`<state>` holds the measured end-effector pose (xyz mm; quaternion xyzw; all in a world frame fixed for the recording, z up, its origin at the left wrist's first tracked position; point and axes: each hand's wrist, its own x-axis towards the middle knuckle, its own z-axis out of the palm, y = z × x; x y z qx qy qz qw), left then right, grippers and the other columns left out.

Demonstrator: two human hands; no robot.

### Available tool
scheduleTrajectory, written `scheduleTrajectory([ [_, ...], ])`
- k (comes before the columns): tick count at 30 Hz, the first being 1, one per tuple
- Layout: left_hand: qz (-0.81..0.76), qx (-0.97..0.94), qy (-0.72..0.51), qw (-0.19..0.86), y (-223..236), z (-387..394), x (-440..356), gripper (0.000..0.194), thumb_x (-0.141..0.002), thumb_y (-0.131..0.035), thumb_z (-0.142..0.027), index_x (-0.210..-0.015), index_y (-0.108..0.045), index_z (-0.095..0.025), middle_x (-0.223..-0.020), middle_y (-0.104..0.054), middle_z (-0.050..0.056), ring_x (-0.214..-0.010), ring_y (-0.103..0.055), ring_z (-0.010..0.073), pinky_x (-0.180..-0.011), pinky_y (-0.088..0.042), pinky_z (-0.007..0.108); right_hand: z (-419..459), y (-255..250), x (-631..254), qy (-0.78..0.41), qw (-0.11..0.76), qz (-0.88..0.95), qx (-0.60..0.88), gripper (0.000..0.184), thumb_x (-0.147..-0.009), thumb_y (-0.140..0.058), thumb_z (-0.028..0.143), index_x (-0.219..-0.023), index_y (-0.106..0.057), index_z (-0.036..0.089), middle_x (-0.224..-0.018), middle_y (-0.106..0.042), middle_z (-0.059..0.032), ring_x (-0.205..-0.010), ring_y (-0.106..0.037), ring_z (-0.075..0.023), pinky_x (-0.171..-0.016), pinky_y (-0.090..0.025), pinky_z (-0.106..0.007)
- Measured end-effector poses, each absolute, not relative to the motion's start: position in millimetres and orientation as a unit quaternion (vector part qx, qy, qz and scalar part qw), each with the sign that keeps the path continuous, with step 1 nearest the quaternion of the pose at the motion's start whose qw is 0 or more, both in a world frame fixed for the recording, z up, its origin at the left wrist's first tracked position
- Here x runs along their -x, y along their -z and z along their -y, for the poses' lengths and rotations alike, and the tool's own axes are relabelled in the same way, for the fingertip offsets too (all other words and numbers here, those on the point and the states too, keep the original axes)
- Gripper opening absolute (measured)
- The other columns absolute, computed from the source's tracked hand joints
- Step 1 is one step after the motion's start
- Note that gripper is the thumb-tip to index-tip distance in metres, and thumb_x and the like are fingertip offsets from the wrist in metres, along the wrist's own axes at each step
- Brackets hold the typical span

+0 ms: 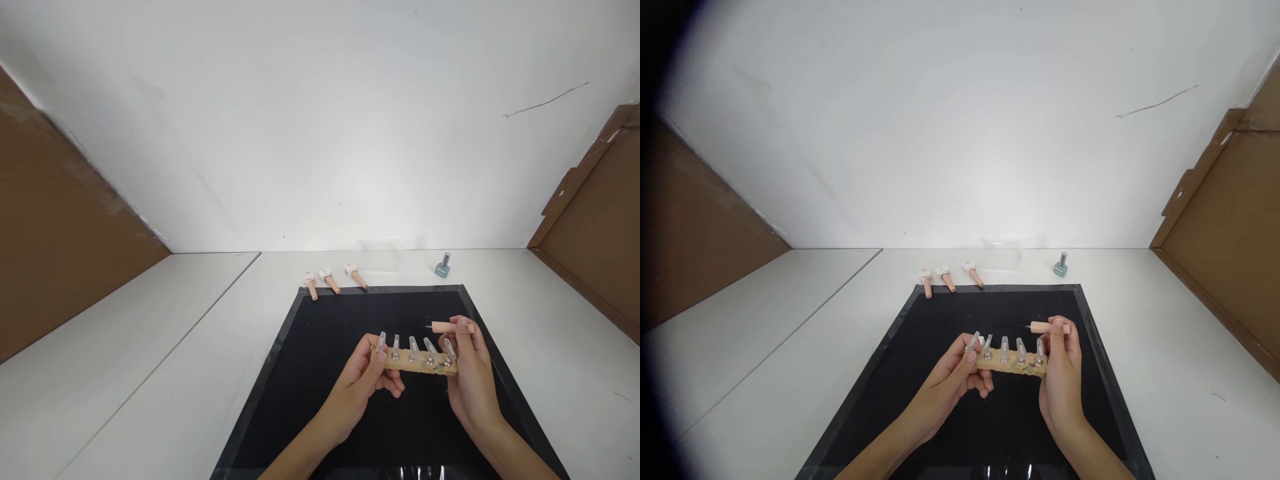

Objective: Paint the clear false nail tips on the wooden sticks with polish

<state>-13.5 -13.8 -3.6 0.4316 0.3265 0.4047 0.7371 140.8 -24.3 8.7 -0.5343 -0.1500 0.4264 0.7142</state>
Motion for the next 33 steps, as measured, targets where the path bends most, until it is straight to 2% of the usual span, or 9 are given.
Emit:
scheduleTrajectory([
  [7, -0.301, -0.497, -0.392, 0.713, 8, 16, 14, 0.045, -0.08, -0.053, -0.062, -0.08, -0.042, -0.019, -0.064, -0.054, -0.003, -0.055, -0.051, 0.0086, -0.052, -0.038, 0.023, 22, -8, -144, -0.466, 0.703, 0.16, 0.514, 0.046, -0.054, -0.079, 0.055, -0.077, -0.055, 0.023, -0.055, -0.048, 0.0087, -0.044, -0.041, -0.0089, -0.037, -0.037, -0.019],
  [13, -0.336, -0.601, -0.378, 0.619, 10, 22, 21, 0.038, -0.092, -0.033, -0.056, -0.081, -0.039, -0.02, -0.065, -0.043, -0.005, -0.059, -0.039, 0.0102, -0.06, -0.033, 0.026, 19, -6, -148, -0.446, 0.693, 0.206, 0.528, 0.039, -0.063, -0.076, 0.052, -0.077, -0.059, 0.02, -0.051, -0.044, 0.0083, -0.043, -0.038, -0.0092, -0.036, -0.035, -0.019],
  [17, -0.355, -0.685, -0.328, 0.545, 10, 23, 30, 0.035, -0.095, -0.026, -0.052, -0.084, -0.039, -0.021, -0.069, -0.036, -0.004, -0.063, -0.032, 0.0125, -0.061, -0.03, 0.028, 14, -10, -163, -0.384, 0.735, 0.211, 0.518, 0.037, -0.065, -0.075, 0.052, -0.076, -0.057, 0.021, -0.057, -0.042, 0.0082, -0.047, -0.036, -0.0085, -0.038, -0.033, -0.018],
  [20, -0.36, -0.726, -0.274, 0.517, 7, 22, 37, 0.033, -0.096, -0.023, -0.05, -0.089, -0.038, -0.021, -0.069, -0.032, -0.005, -0.062, -0.029, 0.0133, -0.06, -0.029, 0.029, 15, -17, -170, -0.322, 0.774, 0.241, 0.489, 0.039, -0.063, -0.078, 0.052, -0.074, -0.058, 0.021, -0.07, -0.049, 0.0056, -0.054, -0.04, -0.0079, -0.045, -0.037, -0.019],
  [25, -0.369, -0.71, -0.267, 0.537, 5, 20, 35, 0.033, -0.095, -0.026, -0.049, -0.089, -0.042, -0.02, -0.068, -0.034, -0.005, -0.062, -0.032, 0.013, -0.059, -0.031, 0.028, 22, -23, -164, -0.341, 0.753, 0.329, 0.457, 0.031, -0.068, -0.078, 0.048, -0.075, -0.063, 0.021, -0.077, -0.052, 0.0029, -0.057, -0.043, -0.0085, -0.049, -0.04, -0.021],
  [30, -0.322, -0.608, -0.336, 0.643, 17, 18, 25, 0.038, -0.089, -0.039, -0.057, -0.082, -0.042, -0.02, -0.052, -0.032, -0.01, -0.045, -0.031, 0.0087, -0.05, -0.034, 0.023, 23, -21, -164, -0.354, 0.744, 0.337, 0.455, 0.028, -0.07, -0.077, 0.046, -0.075, -0.064, 0.022, -0.07, -0.05, 0.0034, -0.055, -0.042, -0.0093, -0.047, -0.04, -0.021],
  [33, -0.315, -0.589, -0.348, 0.658, 20, 18, 22, 0.038, -0.088, -0.043, -0.057, -0.08, -0.044, -0.02, -0.048, -0.032, -0.011, -0.041, -0.031, 0.0076, -0.047, -0.035, 0.022, 22, -21, -166, -0.361, 0.741, 0.332, 0.459, 0.027, -0.072, -0.076, 0.045, -0.075, -0.064, 0.022, -0.068, -0.049, 0.0034, -0.054, -0.042, -0.0095, -0.045, -0.039, -0.021],
])
